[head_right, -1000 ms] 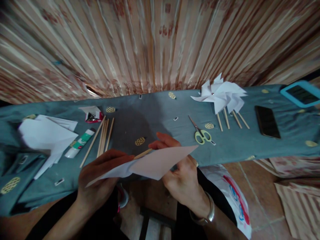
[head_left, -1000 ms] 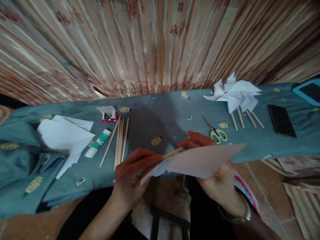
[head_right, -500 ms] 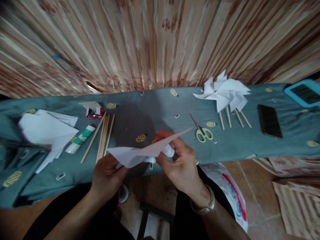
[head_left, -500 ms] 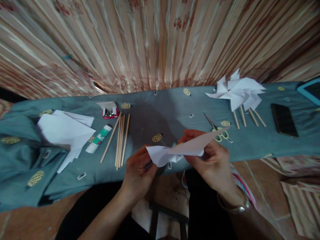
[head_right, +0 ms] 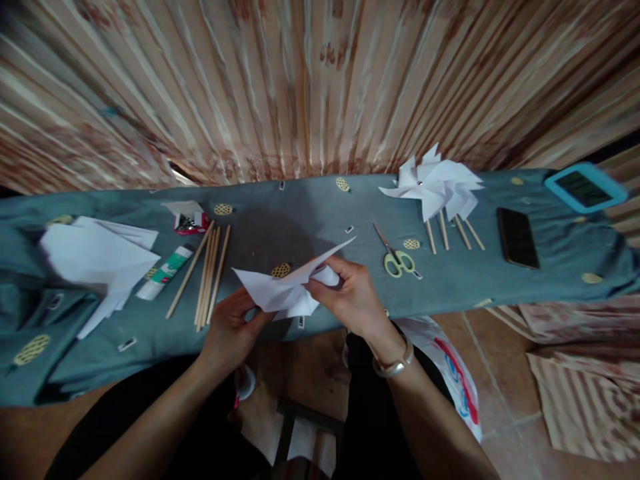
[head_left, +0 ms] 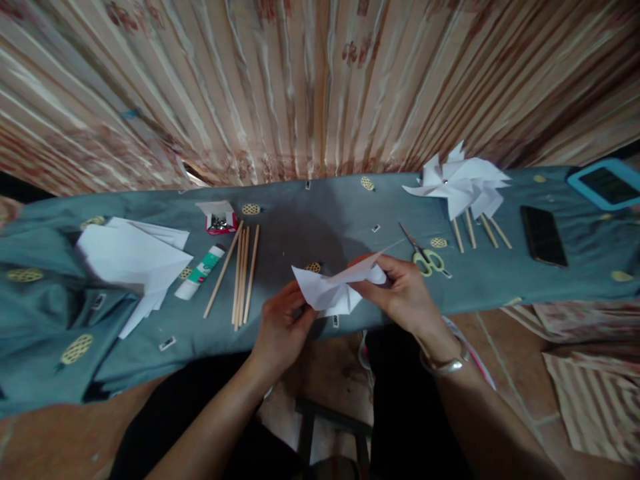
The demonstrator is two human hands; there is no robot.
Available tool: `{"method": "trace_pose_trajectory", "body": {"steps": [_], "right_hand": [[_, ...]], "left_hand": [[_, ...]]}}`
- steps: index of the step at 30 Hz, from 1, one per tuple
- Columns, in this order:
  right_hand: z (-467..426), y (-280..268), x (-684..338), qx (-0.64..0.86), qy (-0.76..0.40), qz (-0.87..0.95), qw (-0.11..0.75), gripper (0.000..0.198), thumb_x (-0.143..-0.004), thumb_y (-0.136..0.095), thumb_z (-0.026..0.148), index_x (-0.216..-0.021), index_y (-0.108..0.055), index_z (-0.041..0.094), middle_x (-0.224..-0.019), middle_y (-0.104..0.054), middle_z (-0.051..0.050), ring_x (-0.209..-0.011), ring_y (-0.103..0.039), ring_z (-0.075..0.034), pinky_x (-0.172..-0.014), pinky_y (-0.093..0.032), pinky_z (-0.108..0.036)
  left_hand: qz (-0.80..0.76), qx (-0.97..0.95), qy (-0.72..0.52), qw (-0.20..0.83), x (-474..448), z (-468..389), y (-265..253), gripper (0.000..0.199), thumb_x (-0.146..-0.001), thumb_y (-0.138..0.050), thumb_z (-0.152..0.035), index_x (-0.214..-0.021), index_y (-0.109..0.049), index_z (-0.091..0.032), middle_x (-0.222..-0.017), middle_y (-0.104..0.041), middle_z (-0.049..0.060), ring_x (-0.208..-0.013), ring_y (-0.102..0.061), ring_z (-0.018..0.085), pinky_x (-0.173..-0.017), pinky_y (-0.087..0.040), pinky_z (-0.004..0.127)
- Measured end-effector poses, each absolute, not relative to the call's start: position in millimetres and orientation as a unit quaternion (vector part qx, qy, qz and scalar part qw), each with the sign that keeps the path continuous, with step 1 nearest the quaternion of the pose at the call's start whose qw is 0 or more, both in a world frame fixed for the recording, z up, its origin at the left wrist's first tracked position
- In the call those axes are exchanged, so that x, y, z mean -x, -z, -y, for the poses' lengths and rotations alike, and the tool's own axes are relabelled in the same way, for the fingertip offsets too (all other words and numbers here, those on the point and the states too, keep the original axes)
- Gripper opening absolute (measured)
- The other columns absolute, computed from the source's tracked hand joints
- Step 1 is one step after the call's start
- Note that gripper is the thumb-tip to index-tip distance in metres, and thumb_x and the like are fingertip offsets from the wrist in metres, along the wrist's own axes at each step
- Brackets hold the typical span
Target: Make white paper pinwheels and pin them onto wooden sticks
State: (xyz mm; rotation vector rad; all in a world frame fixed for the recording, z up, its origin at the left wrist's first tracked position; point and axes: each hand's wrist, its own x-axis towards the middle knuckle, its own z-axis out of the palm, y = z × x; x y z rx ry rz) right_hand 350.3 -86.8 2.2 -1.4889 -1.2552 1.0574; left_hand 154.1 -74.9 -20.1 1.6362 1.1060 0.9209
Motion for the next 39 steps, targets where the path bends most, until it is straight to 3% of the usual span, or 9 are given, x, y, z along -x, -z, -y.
{"method": "trace_pose_trajectory", "body": {"steps": [7, 11, 18, 24, 30, 35, 39], "right_hand": [[57.7, 13.4, -347.2, 0.573, -0.474, 0.514, 0.428, 0.021, -0.066, -0.076, 0.036, -0.079, -0.072, 0.019, -0.068, -0.068, 0.001, -0.060, -0.054, -0.013, -0.058, -0.045, -0.027], [47.5, 20.2, -349.5, 0.574, -0.506, 0.515, 0.387, 0.022, -0.064, -0.076, 0.036, -0.075, -0.072, 0.017, -0.064, -0.066, 0.002, -0.056, -0.052, -0.012, -0.056, -0.042, -0.026], [44.2, 15.4, -357.2, 0.561, -0.531, 0.525, 0.359, 0.020, -0.064, -0.074, 0.031, -0.078, -0.073, 0.017, -0.070, -0.069, 0.000, -0.061, -0.056, -0.013, -0.058, -0.044, -0.026], [41.6, 11.6, -361.9, 0.557, -0.566, 0.503, 0.341, 0.020, -0.061, -0.076, 0.030, -0.075, -0.073, 0.016, -0.068, -0.069, 0.001, -0.059, -0.056, -0.012, -0.057, -0.045, -0.025], [46.2, 17.6, -366.2, 0.566, -0.577, 0.469, 0.356, 0.023, -0.060, -0.078, 0.030, -0.078, -0.074, 0.016, -0.070, -0.071, 0.001, -0.059, -0.059, -0.012, -0.060, -0.048, -0.026], [51.5, 26.1, -370.1, 0.567, -0.562, 0.490, 0.350, 0.026, -0.062, -0.079, 0.033, -0.081, -0.074, 0.016, -0.074, -0.072, -0.001, -0.063, -0.061, -0.013, -0.062, -0.049, -0.027], [53.2, 28.9, -369.9, 0.555, -0.563, 0.502, 0.352, 0.026, -0.066, -0.078, 0.033, -0.085, -0.074, 0.016, -0.078, -0.073, -0.002, -0.067, -0.063, -0.014, -0.066, -0.050, -0.028]], "left_hand": [[-0.491, -0.601, -0.371, 0.509, -153.6, 64.7, 42.7, 0.016, -0.078, -0.066, -0.025, -0.087, -0.078, -0.019, -0.098, -0.076, 0.006, -0.092, -0.070, 0.022, -0.084, -0.053, 0.033], [-0.518, -0.538, -0.360, 0.559, -153.6, 63.8, 54.4, 0.018, -0.072, -0.067, -0.026, -0.083, -0.077, -0.015, -0.083, -0.075, 0.005, -0.082, -0.068, 0.021, -0.077, -0.051, 0.030], [-0.479, -0.394, -0.363, 0.695, -156.9, 74.5, 42.0, 0.027, -0.061, -0.079, -0.031, -0.084, -0.078, -0.016, -0.082, -0.076, 0.005, -0.075, -0.065, 0.017, -0.069, -0.050, 0.027], [-0.462, -0.300, -0.335, 0.765, -162.0, 84.9, 35.0, 0.040, -0.053, -0.089, -0.042, -0.076, -0.075, -0.013, -0.065, -0.068, 0.002, -0.055, -0.055, 0.009, -0.055, -0.044, 0.021], [-0.447, -0.278, -0.283, 0.801, -161.8, 95.1, 43.7, 0.056, -0.057, -0.084, -0.055, -0.088, -0.067, -0.012, -0.062, -0.067, 0.001, -0.042, -0.054, 0.008, -0.042, -0.038, 0.020], [-0.449, -0.312, -0.247, 0.800, -159.0, 103.8, 51.2, 0.054, -0.064, -0.075, -0.062, -0.081, -0.067, -0.012, -0.054, -0.058, -0.004, -0.031, -0.036, 0.002, -0.035, -0.017, 0.020], [-0.449, -0.352, -0.259, 0.779, -156.6, 107.4, 51.9, 0.052, -0.068, -0.070, -0.064, -0.079, -0.068, -0.013, -0.052, -0.054, -0.005, -0.033, -0.029, 0.002, -0.037, -0.013, 0.021]]}}
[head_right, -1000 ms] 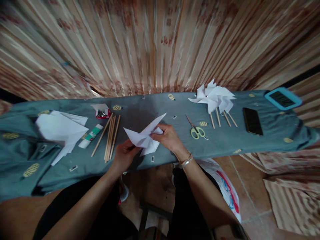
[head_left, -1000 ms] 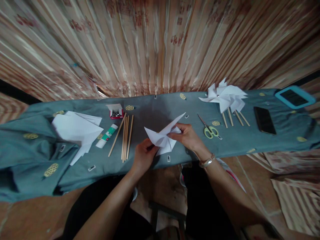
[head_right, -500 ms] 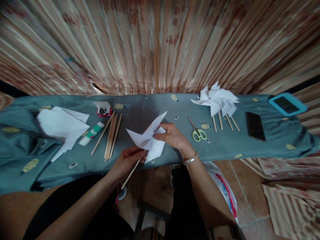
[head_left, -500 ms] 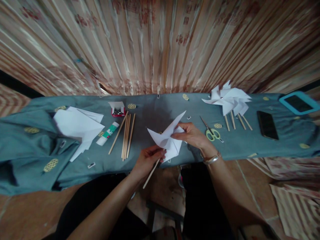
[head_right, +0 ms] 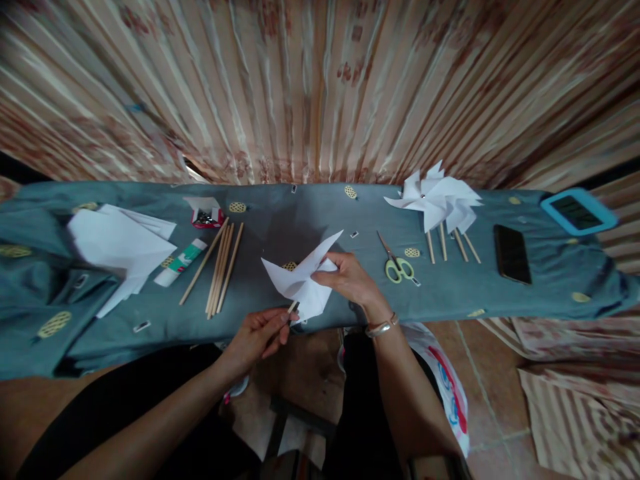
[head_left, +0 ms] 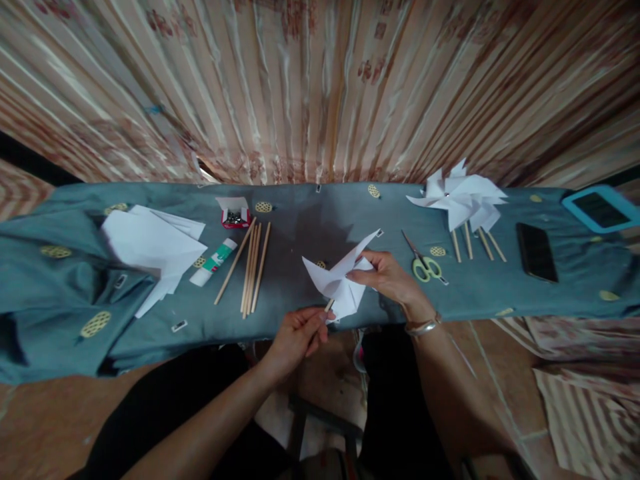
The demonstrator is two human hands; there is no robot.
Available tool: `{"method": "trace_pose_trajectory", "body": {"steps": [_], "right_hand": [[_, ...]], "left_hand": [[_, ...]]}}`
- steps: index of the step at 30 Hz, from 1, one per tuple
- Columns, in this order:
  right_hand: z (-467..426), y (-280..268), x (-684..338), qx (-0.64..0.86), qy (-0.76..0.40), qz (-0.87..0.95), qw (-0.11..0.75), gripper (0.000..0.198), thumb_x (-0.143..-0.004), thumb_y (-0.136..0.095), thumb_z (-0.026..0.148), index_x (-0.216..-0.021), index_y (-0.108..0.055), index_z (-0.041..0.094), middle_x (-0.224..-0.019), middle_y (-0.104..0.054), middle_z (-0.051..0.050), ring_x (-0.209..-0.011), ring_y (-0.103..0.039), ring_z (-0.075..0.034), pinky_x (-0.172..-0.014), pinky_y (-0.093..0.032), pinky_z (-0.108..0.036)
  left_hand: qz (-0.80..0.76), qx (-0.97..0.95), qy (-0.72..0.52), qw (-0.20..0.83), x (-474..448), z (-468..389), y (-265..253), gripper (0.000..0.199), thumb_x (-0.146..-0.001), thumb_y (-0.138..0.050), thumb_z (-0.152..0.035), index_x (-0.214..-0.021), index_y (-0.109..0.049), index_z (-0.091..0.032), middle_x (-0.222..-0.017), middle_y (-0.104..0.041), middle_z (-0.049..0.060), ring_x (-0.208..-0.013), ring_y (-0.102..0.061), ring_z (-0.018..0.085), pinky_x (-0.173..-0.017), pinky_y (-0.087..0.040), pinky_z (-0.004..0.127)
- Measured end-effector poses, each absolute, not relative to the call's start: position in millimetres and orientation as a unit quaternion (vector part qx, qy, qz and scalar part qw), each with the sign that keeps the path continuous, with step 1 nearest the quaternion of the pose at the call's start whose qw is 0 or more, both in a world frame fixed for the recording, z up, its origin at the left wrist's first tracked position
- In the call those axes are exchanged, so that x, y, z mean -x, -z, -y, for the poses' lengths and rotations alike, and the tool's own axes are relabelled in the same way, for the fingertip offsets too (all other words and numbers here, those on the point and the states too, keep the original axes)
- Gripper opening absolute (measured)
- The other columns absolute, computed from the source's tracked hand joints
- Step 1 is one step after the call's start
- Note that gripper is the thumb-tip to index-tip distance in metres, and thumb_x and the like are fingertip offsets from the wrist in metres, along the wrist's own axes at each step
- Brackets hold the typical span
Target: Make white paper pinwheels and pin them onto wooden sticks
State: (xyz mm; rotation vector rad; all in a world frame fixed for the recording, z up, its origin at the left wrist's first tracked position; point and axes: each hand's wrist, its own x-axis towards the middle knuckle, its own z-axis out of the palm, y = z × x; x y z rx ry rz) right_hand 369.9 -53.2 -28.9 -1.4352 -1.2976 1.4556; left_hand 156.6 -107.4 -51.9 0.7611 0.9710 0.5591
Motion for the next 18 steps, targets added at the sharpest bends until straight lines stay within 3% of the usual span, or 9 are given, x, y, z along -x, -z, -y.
{"method": "trace_pose_trajectory", "body": {"steps": [11, 18], "right_hand": [[54.2, 24.2, -366.7, 0.540, -0.612, 0.439, 0.376, 0.025, -0.062, -0.082, 0.030, -0.082, -0.073, 0.017, -0.075, -0.073, 0.001, -0.063, -0.061, -0.012, -0.066, -0.050, -0.027], [55.8, 27.8, -366.0, 0.541, -0.614, 0.424, 0.388, 0.026, -0.062, -0.082, 0.030, -0.083, -0.073, 0.018, -0.074, -0.072, 0.001, -0.061, -0.059, -0.012, -0.063, -0.047, -0.026]], "left_hand": [[-0.472, -0.385, -0.268, 0.746, -155.8, 107.4, 47.6, 0.057, -0.066, -0.068, -0.069, -0.079, -0.069, -0.014, -0.049, -0.050, -0.005, -0.037, -0.032, 0.005, -0.040, -0.019, 0.021], [-0.472, -0.414, -0.276, 0.728, -155.1, 108.3, 47.5, 0.051, -0.072, -0.065, -0.065, -0.076, -0.069, -0.014, -0.050, -0.049, -0.005, -0.041, -0.034, 0.006, -0.042, -0.022, 0.022]]}}
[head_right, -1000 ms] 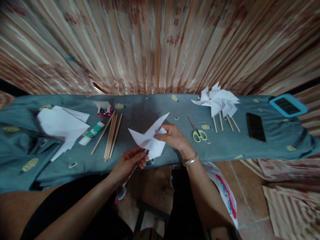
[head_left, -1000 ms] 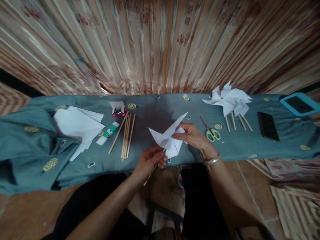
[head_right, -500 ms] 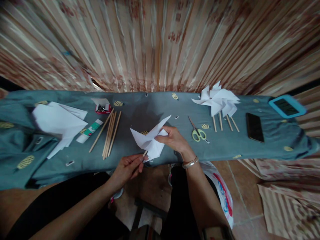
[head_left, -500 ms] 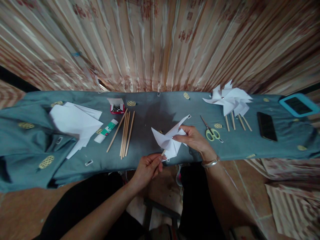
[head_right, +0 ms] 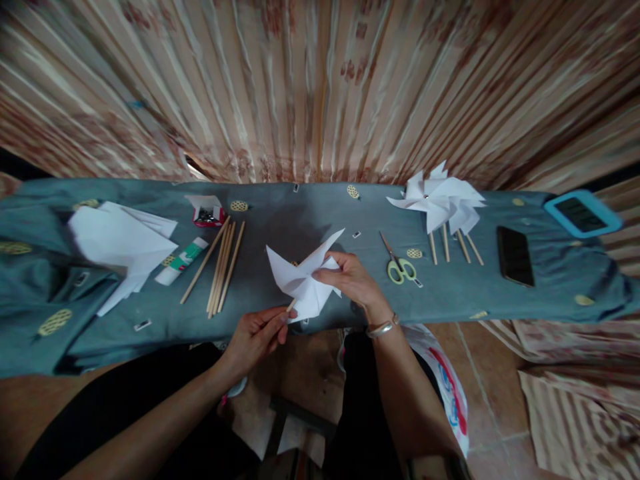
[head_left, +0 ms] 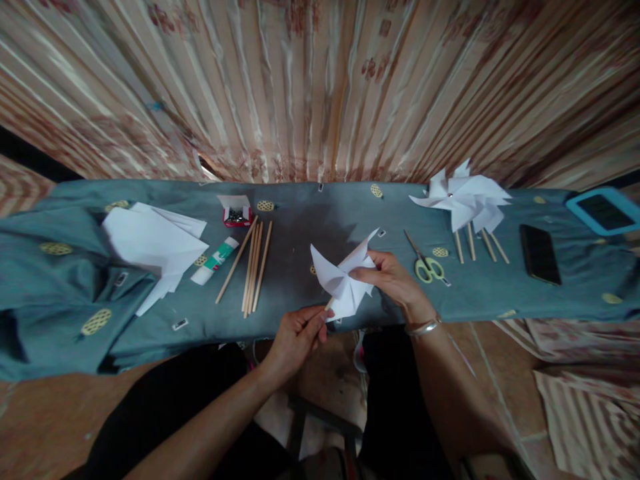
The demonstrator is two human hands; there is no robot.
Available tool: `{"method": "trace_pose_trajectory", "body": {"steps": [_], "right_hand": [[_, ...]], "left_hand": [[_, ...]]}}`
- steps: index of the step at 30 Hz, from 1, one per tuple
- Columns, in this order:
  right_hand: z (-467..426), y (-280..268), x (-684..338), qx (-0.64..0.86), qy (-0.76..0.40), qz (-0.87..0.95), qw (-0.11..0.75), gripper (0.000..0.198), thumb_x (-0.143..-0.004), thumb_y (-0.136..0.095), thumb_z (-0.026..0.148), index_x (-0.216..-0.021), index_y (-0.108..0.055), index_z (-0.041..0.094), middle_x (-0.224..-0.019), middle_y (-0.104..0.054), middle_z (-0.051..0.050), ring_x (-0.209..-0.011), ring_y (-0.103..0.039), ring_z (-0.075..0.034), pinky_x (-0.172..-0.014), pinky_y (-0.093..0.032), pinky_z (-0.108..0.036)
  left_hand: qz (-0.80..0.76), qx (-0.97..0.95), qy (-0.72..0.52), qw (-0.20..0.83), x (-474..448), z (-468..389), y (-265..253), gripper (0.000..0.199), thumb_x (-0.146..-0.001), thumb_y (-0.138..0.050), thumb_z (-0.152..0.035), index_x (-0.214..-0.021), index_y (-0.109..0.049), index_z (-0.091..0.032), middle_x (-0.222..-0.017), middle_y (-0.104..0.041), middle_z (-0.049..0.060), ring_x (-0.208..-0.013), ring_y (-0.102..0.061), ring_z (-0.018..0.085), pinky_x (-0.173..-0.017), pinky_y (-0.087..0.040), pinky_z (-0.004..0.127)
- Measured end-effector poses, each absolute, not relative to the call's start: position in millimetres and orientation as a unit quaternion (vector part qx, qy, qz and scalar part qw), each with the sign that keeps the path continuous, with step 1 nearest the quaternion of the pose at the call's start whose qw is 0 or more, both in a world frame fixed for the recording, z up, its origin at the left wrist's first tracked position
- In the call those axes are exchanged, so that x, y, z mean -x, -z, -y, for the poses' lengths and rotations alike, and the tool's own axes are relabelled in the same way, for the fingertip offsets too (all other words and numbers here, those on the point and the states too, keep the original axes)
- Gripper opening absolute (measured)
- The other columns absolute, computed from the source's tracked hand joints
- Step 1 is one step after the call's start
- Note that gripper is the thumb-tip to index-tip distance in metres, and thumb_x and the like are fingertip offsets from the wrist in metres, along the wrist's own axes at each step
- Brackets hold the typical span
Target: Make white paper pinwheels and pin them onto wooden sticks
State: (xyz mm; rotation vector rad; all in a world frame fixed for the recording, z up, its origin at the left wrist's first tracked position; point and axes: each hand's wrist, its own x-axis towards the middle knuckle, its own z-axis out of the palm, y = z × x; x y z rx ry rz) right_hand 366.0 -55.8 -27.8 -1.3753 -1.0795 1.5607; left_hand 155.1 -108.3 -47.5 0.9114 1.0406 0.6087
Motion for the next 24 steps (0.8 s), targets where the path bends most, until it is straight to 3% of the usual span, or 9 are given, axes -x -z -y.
{"method": "trace_pose_trajectory", "body": {"steps": [14, 24], "right_hand": [[56.9, 31.0, -366.1, 0.546, -0.610, 0.441, 0.368, 0.029, -0.065, -0.081, 0.036, -0.085, -0.074, 0.016, -0.073, -0.071, 0.000, -0.061, -0.057, -0.011, -0.060, -0.044, -0.025], [58.3, 34.1, -363.0, 0.559, -0.601, 0.440, 0.365, 0.030, -0.065, -0.079, 0.036, -0.086, -0.072, 0.016, -0.069, -0.067, 0.002, -0.058, -0.053, -0.011, -0.058, -0.042, -0.025]], "left_hand": [[-0.475, -0.478, -0.276, 0.686, -152.0, 107.3, 54.0, 0.047, -0.081, -0.055, -0.058, -0.056, -0.056, -0.018, -0.050, -0.047, -0.002, -0.044, -0.034, 0.008, -0.045, -0.024, 0.023], [-0.482, -0.515, -0.267, 0.656, -147.6, 105.0, 57.9, 0.045, -0.085, -0.050, -0.053, -0.056, -0.053, -0.018, -0.052, -0.043, -0.003, -0.047, -0.032, 0.009, -0.047, -0.022, 0.024]]}}
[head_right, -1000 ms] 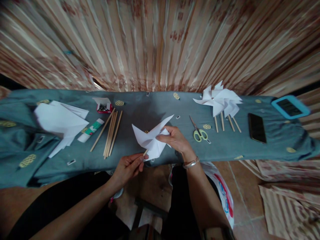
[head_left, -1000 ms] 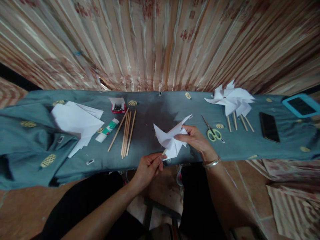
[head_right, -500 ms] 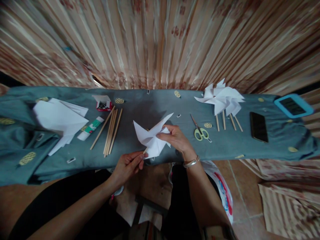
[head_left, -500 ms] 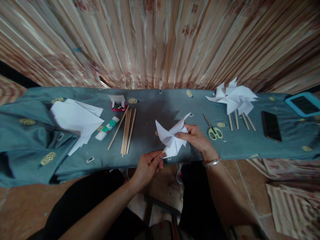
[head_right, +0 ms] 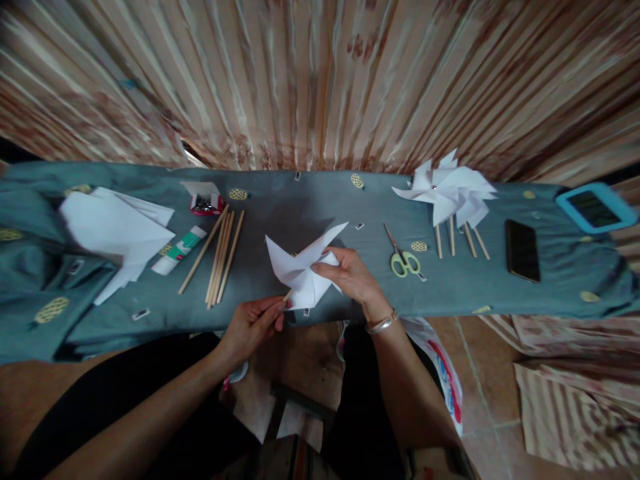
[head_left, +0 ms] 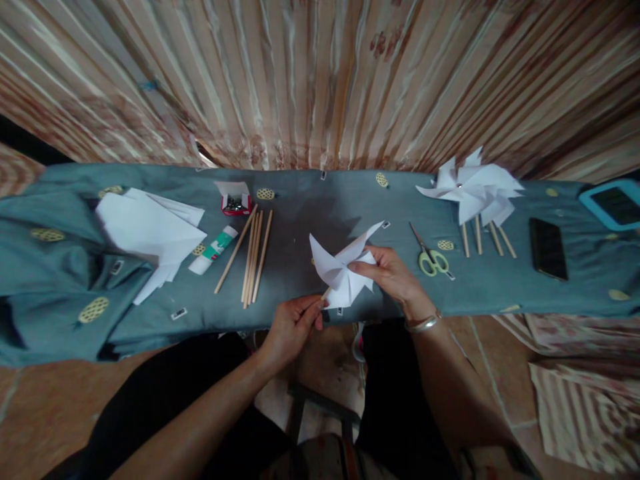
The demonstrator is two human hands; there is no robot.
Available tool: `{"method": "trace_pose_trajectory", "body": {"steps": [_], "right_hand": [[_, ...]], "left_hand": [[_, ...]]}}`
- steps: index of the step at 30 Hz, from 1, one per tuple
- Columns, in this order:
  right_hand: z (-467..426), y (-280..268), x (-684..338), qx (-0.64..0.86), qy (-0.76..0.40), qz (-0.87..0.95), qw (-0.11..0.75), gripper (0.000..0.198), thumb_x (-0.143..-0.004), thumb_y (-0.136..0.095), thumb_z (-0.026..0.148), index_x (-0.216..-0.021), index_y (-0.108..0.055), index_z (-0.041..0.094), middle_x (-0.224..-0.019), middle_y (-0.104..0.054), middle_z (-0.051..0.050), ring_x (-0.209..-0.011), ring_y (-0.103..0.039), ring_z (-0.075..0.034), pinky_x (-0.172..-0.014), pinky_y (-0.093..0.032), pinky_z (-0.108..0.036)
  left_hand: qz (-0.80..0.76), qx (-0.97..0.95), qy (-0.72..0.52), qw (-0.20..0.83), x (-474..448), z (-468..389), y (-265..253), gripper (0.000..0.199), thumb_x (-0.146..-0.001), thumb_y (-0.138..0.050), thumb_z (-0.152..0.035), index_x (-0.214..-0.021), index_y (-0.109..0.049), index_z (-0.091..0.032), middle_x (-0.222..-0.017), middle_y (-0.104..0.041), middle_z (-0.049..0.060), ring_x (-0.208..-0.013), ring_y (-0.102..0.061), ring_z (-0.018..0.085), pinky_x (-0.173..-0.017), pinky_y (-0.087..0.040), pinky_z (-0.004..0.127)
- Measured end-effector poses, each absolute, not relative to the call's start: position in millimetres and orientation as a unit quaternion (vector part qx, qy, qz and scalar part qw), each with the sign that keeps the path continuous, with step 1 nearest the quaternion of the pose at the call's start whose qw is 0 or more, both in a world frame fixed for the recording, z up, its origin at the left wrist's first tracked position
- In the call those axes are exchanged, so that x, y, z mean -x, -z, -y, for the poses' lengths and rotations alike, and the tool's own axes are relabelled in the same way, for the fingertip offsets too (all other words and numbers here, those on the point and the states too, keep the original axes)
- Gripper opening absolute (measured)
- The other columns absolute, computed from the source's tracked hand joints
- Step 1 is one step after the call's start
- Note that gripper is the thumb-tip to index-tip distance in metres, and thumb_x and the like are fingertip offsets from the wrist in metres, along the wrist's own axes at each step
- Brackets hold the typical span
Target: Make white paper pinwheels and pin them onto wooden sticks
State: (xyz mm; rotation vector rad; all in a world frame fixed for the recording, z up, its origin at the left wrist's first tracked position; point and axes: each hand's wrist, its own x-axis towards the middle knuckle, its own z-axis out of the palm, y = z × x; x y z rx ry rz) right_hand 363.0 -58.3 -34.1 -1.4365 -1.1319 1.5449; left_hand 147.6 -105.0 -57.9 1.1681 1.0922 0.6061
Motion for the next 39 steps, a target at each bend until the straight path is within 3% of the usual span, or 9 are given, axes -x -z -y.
{"method": "trace_pose_trajectory", "body": {"steps": [9, 18, 22, 27, 33, 39], "right_hand": [[57.8, 41.7, -361.1, 0.573, -0.594, 0.438, 0.356, 0.032, -0.064, -0.079, 0.041, -0.083, -0.070, 0.016, -0.065, -0.062, 0.003, -0.057, -0.049, -0.010, -0.054, -0.037, -0.024], [52.6, 28.7, -365.3, 0.572, -0.560, 0.486, 0.351, 0.036, -0.069, -0.079, 0.046, -0.088, -0.069, 0.018, -0.069, -0.061, 0.003, -0.059, -0.048, -0.011, -0.054, -0.036, -0.024], [51.2, 27.2, -368.2, 0.562, -0.526, 0.510, 0.384, 0.037, -0.075, -0.075, 0.048, -0.097, -0.072, 0.019, -0.085, -0.070, -0.001, -0.071, -0.058, -0.014, -0.064, -0.044, -0.027], [48.5, 29.6, -369.0, 0.573, -0.505, 0.445, 0.467, 0.047, -0.071, -0.077, 0.056, -0.104, -0.071, 0.022, -0.094, -0.074, -0.003, -0.084, -0.065, -0.018, -0.077, -0.050, -0.030], [48.8, 31.5, -366.0, 0.601, -0.407, 0.395, 0.563, 0.043, -0.074, -0.075, 0.058, -0.100, -0.070, 0.023, -0.096, -0.075, -0.004, -0.092, -0.066, -0.020, -0.086, -0.050, -0.034], [53.7, 33.6, -356.8, 0.620, -0.355, 0.418, 0.562, 0.037, -0.076, -0.072, 0.058, -0.077, -0.068, 0.021, -0.073, -0.070, -0.003, -0.072, -0.063, -0.019, -0.070, -0.049, -0.032]], "left_hand": [[-0.485, -0.517, -0.254, 0.658, -145.6, 105.0, 53.5, 0.047, -0.084, -0.052, -0.055, -0.055, -0.053, -0.018, -0.049, -0.039, -0.004, -0.046, -0.032, 0.009, -0.046, -0.022, 0.024], [-0.460, -0.396, -0.271, 0.747, -150.3, 94.5, 50.8, 0.050, -0.070, -0.067, -0.064, -0.078, -0.064, -0.015, -0.052, -0.053, -0.005, -0.035, -0.031, 0.004, -0.038, -0.017, 0.022], [-0.450, -0.378, -0.290, 0.755, -149.6, 91.0, 47.8, 0.047, -0.071, -0.070, -0.060, -0.078, -0.066, -0.014, -0.054, -0.056, -0.004, -0.034, -0.031, 0.003, -0.038, -0.015, 0.022], [-0.445, -0.340, -0.330, 0.760, -149.8, 83.8, 39.7, 0.047, -0.069, -0.074, -0.058, -0.080, -0.068, -0.012, -0.052, -0.055, -0.005, -0.034, -0.029, 0.002, -0.039, -0.012, 0.022], [-0.435, -0.304, -0.388, 0.753, -150.7, 70.6, 28.4, 0.048, -0.066, -0.078, -0.055, -0.082, -0.067, -0.011, -0.053, -0.055, -0.005, -0.034, -0.032, 0.002, -0.039, -0.012, 0.021], [-0.422, -0.274, -0.459, 0.732, -154.7, 57.2, 21.0, 0.047, -0.062, -0.083, -0.052, -0.081, -0.070, -0.012, -0.058, -0.060, -0.002, -0.046, -0.046, 0.006, -0.045, -0.029, 0.021]]}}
